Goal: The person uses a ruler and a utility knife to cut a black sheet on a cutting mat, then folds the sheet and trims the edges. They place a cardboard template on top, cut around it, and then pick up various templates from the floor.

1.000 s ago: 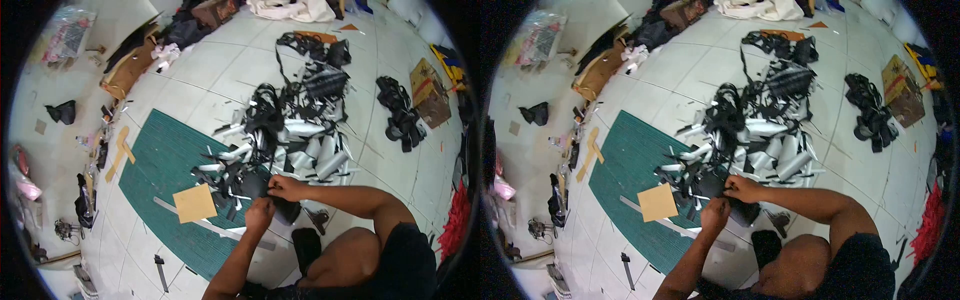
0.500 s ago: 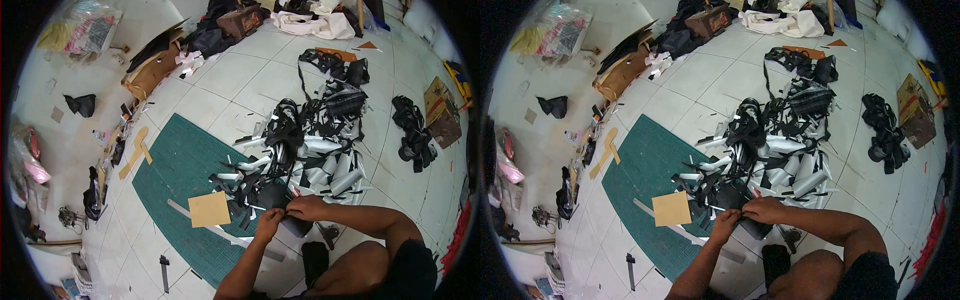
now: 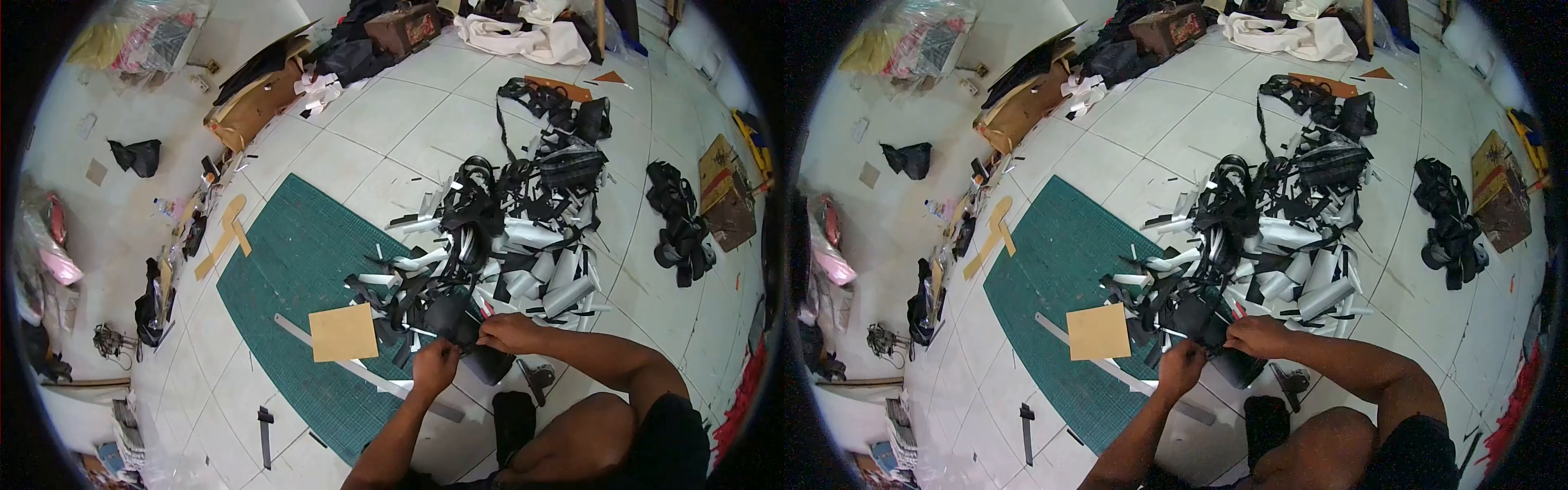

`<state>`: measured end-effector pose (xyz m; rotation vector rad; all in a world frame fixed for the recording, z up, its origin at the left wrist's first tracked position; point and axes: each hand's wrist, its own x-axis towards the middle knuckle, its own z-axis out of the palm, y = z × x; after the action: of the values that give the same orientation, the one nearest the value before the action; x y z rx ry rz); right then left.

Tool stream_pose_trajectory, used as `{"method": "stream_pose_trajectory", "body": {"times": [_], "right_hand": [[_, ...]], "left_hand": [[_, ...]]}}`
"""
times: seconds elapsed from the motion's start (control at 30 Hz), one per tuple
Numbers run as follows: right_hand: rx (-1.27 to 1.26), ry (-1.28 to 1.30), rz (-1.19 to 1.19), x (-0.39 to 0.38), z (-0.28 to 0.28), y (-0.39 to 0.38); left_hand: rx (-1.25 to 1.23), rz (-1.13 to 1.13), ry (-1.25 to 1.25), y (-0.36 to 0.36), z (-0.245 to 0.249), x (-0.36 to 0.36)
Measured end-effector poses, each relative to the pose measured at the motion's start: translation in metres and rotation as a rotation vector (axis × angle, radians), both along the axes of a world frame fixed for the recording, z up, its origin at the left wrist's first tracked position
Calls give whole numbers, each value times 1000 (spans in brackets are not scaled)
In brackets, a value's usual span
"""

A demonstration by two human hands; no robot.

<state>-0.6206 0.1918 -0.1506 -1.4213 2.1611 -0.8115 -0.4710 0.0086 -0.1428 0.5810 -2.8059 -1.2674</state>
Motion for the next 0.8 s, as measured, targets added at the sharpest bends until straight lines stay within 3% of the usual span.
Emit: {"method": "stream_pose_trajectory", "body": {"times": [0.13, 0.23, 0.27, 0.3, 0.33, 0.37, 0.43, 0.53, 0.7, 0.8], "right_hand": [[75, -12, 75, 6, 5, -1], [112, 23, 119, 24, 22, -8], [148, 22, 141, 29, 26, -13], [198, 20, 140, 34, 33, -18], [197, 25, 158, 34, 37, -24], [203, 33, 151, 35, 38, -26], [64, 126, 204, 33, 40, -22], [89, 108, 284, 15, 44, -29], [1, 173, 298, 7, 38, -41], [-22, 132, 298, 6, 32, -45]], "left_hand": [[-183, -2, -12, -6, -5, -7], [437, 187, -204, -4, -32, -13], [638, 212, -78, 1, -35, -11], [642, 198, -116, 5, -15, -11], [665, 131, 47, 13, -33, -11], [627, 53, 13, 11, -26, -11], [752, 48, 189, 12, -32, -5], [766, -42, 256, 6, -42, -1], [588, -41, 404, 8, -52, 4], [455, 87, 385, 23, -51, 12]]}}
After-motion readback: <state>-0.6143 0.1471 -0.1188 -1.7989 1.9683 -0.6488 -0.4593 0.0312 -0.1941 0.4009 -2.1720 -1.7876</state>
